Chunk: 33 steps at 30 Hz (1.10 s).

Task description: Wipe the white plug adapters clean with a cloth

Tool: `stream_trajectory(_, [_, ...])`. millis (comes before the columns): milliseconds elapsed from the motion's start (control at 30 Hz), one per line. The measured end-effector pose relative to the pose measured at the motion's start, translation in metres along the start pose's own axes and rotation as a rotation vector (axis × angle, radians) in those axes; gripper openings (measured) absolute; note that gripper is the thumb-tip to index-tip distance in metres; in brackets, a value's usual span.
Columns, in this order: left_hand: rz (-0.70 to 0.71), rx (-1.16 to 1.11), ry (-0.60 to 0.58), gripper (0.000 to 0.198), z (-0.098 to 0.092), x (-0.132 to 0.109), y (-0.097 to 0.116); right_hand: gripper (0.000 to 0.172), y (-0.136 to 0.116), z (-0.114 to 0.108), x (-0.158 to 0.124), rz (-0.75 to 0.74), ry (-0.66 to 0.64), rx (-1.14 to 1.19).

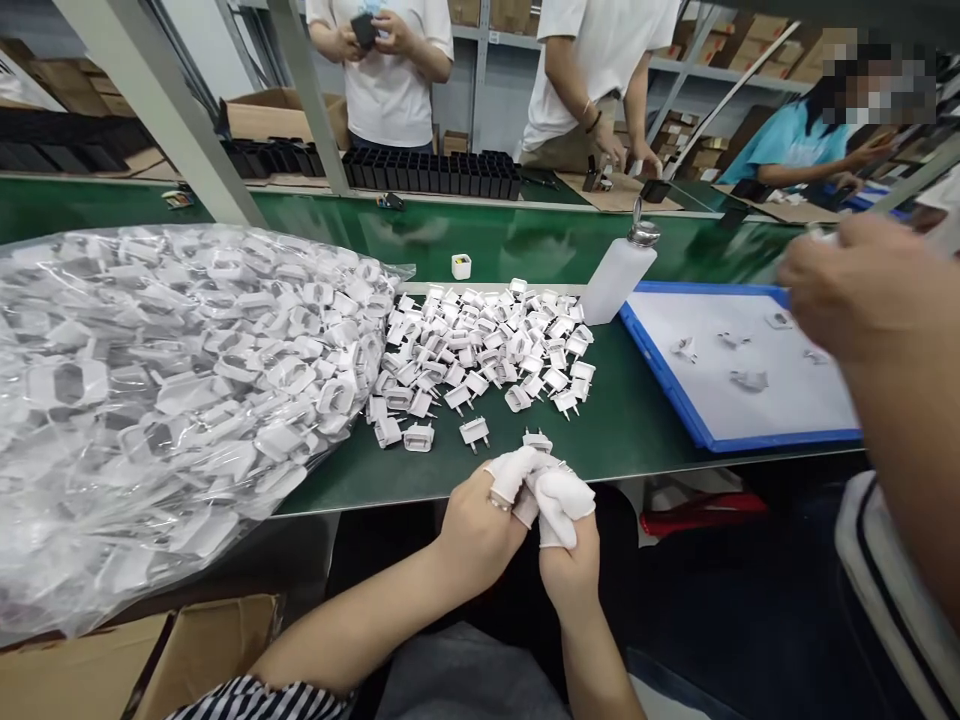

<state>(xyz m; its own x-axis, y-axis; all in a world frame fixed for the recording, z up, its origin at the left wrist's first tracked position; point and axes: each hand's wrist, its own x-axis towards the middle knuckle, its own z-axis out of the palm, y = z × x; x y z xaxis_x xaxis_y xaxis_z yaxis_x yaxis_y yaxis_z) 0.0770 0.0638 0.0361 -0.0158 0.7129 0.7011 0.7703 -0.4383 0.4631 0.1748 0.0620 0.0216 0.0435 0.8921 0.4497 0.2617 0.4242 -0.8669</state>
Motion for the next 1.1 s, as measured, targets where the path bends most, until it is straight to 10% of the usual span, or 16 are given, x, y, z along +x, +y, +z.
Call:
stream_trajectory(200, [-0.039,-0.152,-0.026,0.033,0.006,-0.004,0.002,0.025,-0.003,0.002,0.003,0.063,0.163,0.104])
stream_trajectory(433, [-0.832,-1.315,-0.585,0.049,-0.006,0.004,-0.006,0.030,0.007,-0.004,0.003,-0.186,0.124,0.032])
stream_trajectory(633, [-1.196,-1.567,-0.426,0.037,0.003,0.004,-0.001,0.045,0.024,-0.003,-0.005,-0.344,0.077,-0.176])
stream_trajectory(800, [-1.138,-1.547,-0.162,0.037,0.007,0.005,-0.002,0.059,0.029,0.003,-0.015,-0.447,0.086,-0.426])
stream_trajectory(1100, [-0.973,-1.332,-0.229,0.047,0.005,0.003,-0.014,0.056,0.004,-0.008,-0.004,-0.179,-0.155,-0.425])
